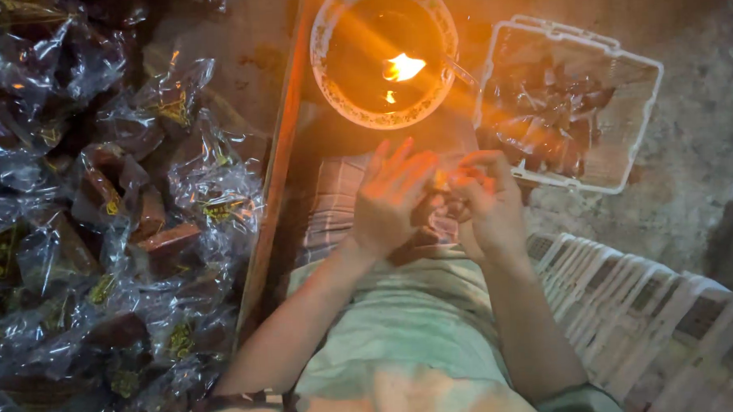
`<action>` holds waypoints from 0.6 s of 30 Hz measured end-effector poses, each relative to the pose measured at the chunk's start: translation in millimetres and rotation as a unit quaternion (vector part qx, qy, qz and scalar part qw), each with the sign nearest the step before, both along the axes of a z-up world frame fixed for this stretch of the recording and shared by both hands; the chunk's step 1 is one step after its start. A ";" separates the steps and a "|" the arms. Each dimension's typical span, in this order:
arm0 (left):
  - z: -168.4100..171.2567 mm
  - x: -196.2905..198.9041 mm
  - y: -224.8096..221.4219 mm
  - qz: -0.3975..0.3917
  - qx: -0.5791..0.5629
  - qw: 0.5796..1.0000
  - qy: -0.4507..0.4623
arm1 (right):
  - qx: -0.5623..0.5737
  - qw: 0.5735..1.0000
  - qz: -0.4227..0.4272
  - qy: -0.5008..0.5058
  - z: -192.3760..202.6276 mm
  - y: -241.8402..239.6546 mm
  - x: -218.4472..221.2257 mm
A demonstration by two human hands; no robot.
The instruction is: Sealing plastic bags containing products using a candle flame
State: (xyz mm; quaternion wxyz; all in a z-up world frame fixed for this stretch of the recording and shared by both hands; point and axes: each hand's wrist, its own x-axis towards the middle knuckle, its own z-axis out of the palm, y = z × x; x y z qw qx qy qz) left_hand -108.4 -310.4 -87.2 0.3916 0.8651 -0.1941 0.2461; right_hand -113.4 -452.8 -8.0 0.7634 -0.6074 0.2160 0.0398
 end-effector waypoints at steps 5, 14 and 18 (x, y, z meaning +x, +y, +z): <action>6.1 30.4 14.1 0.062 -0.164 0.948 0.264 | -0.018 0.995 -0.099 -0.026 3.2 -19.4 1.4; 20.0 82.2 20.8 0.085 -0.563 0.623 0.536 | 0.008 0.990 -0.103 -0.098 -20.2 -47.5 -9.4; 17.1 86.5 21.3 0.108 -0.588 0.592 0.541 | 0.003 0.992 -0.085 -0.093 -41.0 -54.2 -16.5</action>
